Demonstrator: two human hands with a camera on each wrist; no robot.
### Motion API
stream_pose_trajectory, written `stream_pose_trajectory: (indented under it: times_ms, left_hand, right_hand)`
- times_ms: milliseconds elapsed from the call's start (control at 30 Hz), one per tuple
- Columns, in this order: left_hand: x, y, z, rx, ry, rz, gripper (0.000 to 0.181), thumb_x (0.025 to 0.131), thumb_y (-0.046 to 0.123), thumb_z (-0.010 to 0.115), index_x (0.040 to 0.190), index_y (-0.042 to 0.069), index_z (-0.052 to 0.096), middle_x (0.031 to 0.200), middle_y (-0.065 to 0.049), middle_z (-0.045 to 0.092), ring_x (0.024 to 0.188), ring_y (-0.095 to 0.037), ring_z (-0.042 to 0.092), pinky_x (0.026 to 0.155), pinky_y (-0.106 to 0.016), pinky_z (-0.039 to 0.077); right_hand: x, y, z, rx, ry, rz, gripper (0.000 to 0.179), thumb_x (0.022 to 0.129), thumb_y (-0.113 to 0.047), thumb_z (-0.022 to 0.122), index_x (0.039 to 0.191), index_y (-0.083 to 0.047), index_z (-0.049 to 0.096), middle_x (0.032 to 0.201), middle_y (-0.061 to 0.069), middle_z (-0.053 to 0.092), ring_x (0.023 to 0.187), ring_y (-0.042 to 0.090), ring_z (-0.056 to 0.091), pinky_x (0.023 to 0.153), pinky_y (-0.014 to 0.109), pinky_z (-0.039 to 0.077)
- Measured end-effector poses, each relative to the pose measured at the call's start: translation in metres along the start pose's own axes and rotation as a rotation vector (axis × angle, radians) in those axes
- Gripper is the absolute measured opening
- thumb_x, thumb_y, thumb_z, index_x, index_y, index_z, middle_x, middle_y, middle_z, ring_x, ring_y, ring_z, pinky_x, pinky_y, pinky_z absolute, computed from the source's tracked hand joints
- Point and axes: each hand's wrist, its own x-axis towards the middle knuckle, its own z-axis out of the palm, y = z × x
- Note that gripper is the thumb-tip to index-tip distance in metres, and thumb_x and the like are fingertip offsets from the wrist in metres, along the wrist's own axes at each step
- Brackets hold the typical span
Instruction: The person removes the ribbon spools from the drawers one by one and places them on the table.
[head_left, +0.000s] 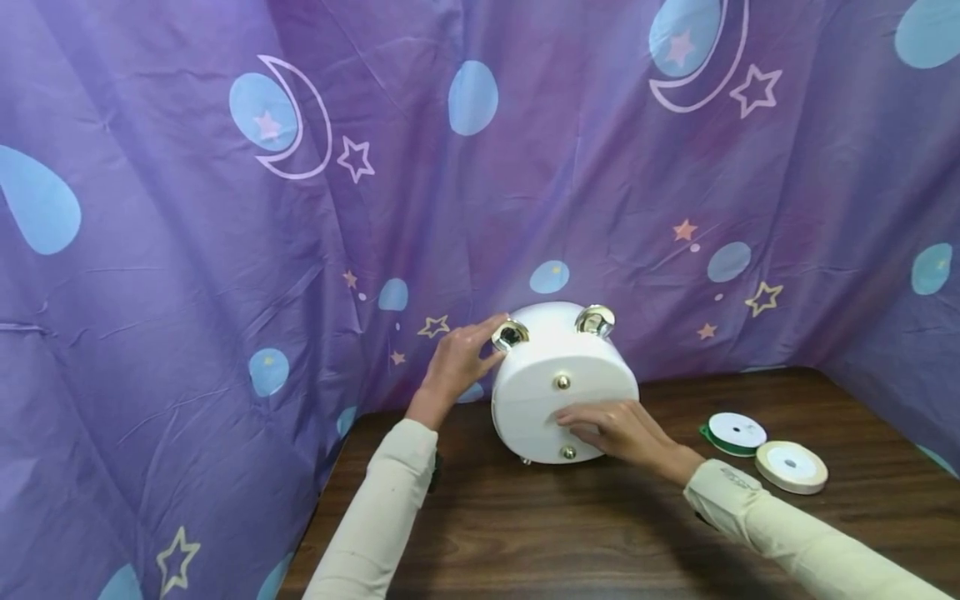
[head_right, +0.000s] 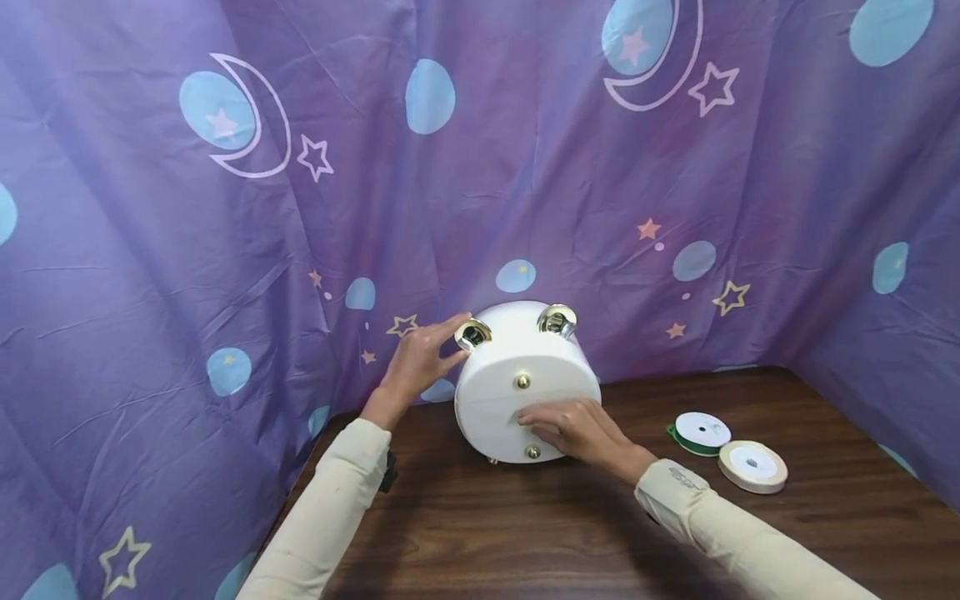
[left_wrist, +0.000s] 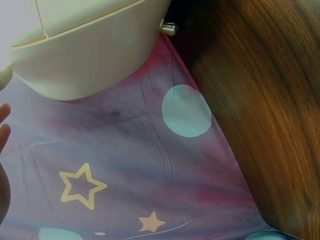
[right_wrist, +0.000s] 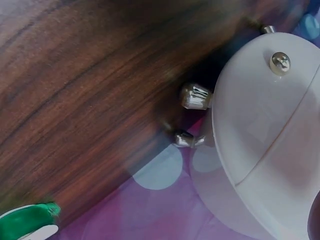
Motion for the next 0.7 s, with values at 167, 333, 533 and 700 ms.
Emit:
stream_pose_trajectory:
  times_ms: [167, 333, 533, 700]
  left_hand:
    - [0.000, -0.001, 0.001, -0.005, 0.013, 0.011, 0.067, 0.085, 0.023, 0.089, 0.144, 0.011, 0.062, 0.138, -0.007, 0.067, 0.094, -0.029, 0.076, 0.087, -0.036, 0.062]
    - [0.000, -0.002, 0.002, -0.002, 0.023, 0.011, 0.067, 0.084, 0.023, 0.089, 0.144, 0.011, 0.062, 0.137, -0.008, 0.068, 0.092, -0.028, 0.076, 0.084, -0.035, 0.063]
    - [0.000, -0.001, 0.002, -0.006, 0.012, 0.006, 0.067, 0.085, 0.024, 0.089, 0.144, 0.011, 0.061, 0.138, -0.007, 0.067, 0.094, -0.028, 0.076, 0.084, -0.034, 0.063]
    - [0.000, 0.000, 0.000, -0.002, -0.002, -0.011, 0.067, 0.085, 0.025, 0.088, 0.145, 0.012, 0.061, 0.140, -0.006, 0.066, 0.095, -0.028, 0.076, 0.086, -0.034, 0.062]
  right_hand:
    - [-0.007, -0.003, 0.002, 0.022, -0.011, -0.048, 0.044, 0.070, -0.009, 0.094, 0.111, -0.020, 0.081, 0.110, -0.007, 0.079, 0.095, 0.011, 0.076, 0.080, 0.029, 0.063]
    - [-0.015, 0.000, 0.011, 0.029, -0.065, -0.080, 0.043, 0.072, -0.008, 0.093, 0.112, -0.020, 0.080, 0.114, -0.007, 0.078, 0.097, 0.012, 0.076, 0.082, 0.030, 0.063]
    - [-0.030, 0.007, 0.026, 0.007, -0.115, -0.079, 0.042, 0.073, -0.008, 0.091, 0.111, -0.022, 0.080, 0.116, -0.012, 0.077, 0.095, 0.009, 0.076, 0.081, 0.028, 0.063]
    - [-0.039, 0.011, 0.036, 0.001, -0.161, -0.106, 0.046, 0.072, -0.004, 0.089, 0.112, -0.024, 0.079, 0.119, -0.014, 0.076, 0.096, 0.006, 0.075, 0.078, 0.025, 0.062]
